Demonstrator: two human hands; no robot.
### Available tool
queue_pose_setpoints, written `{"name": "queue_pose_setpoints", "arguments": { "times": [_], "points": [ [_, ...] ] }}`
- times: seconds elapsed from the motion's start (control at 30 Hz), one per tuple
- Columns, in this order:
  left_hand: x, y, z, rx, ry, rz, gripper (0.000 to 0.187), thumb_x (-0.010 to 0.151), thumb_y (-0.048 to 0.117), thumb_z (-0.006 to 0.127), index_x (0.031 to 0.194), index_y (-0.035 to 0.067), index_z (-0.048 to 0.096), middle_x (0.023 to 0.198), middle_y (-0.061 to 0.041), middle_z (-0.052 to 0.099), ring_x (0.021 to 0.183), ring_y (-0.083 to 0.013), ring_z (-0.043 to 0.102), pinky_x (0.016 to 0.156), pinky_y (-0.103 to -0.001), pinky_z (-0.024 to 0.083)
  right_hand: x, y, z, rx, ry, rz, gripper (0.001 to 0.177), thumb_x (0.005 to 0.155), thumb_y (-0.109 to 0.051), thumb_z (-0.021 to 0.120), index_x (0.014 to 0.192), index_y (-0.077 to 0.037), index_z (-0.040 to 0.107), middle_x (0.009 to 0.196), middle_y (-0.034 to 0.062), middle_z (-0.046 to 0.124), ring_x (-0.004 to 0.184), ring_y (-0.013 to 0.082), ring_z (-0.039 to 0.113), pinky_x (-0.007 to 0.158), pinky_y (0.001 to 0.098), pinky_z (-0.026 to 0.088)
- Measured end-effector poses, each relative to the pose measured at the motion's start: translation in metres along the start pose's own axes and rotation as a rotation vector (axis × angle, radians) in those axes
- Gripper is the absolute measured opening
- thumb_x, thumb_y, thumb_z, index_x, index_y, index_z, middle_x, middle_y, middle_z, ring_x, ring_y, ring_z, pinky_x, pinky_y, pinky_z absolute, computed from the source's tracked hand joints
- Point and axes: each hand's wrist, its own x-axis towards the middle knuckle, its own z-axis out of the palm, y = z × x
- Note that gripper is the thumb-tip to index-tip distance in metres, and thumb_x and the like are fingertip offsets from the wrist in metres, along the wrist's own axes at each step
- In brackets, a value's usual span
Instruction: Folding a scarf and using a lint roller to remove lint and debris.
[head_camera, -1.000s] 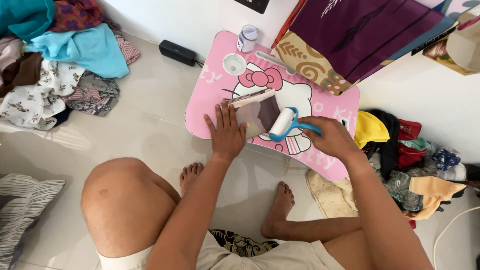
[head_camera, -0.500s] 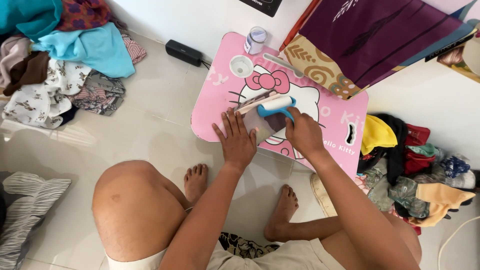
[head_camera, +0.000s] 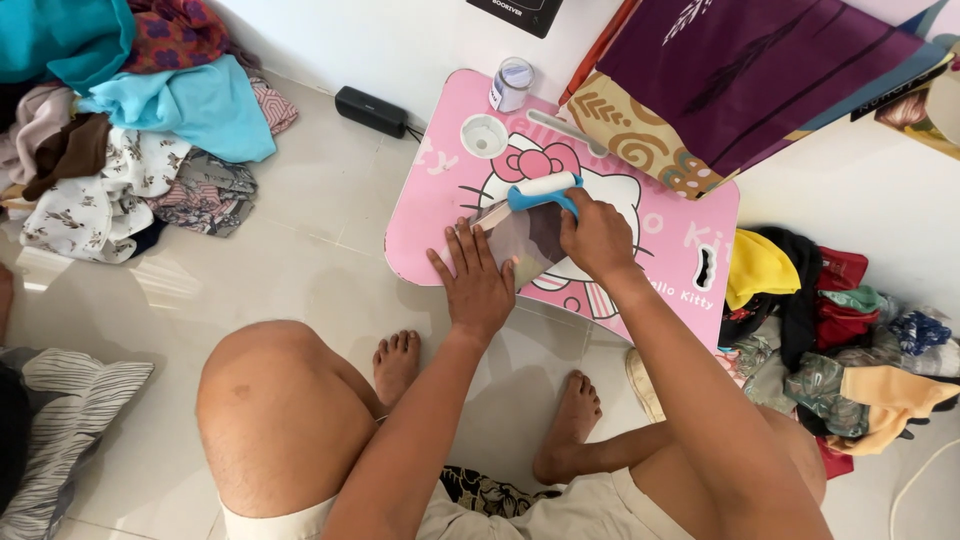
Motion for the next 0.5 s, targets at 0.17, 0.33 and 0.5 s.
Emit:
{"name": "queue_pose_setpoints", "arguments": {
  "times": [0.17, 0.33, 0.5],
  "points": [
    [0.000, 0.001, 0.003, 0.000, 0.026, -0.004, 0.071, 0.105, 0.045, 0.033, 0.155, -0.005, 0.032, 0.165, -0.030, 0.024, 0.154, -0.0475, 0.019, 0.118, -0.076, 0.003, 0.000, 0.003, -0.007, 0.035, 0.017, -0.019, 0.034, 0.103, -0.023, 0.057, 0.133, -0.009, 0.064, 0.096, 0.0226, 0.073, 0.095, 0.0442, 0.073, 0.081, 0.0561, 0.058],
    [0.000, 0.000, 0.006, -0.011, 0.008, -0.011, 0.072, 0.105, 0.046, 0.034, 0.155, -0.006, 0.032, 0.164, -0.029, 0.024, 0.154, -0.0469, 0.019, 0.119, -0.076, 0.003, -0.039, -0.012, -0.030, -0.057, -0.013, -0.020, 0.036, 0.105, -0.029, 0.052, 0.137, -0.014, 0.059, 0.098, 0.0226, 0.071, 0.095, 0.0472, 0.071, 0.082, 0.0611, 0.057],
    [0.000, 0.001, 0.007, -0.006, 0.004, -0.006, 0.074, 0.104, 0.045, 0.037, 0.156, -0.007, 0.031, 0.165, -0.030, 0.022, 0.155, -0.0475, 0.017, 0.118, -0.076, 0.003, -0.059, -0.014, -0.005, -0.177, -0.112, -0.052, 0.037, 0.104, -0.032, 0.049, 0.136, -0.017, 0.058, 0.095, 0.0216, 0.069, 0.092, 0.0476, 0.072, 0.081, 0.0606, 0.057]
  ]
}}
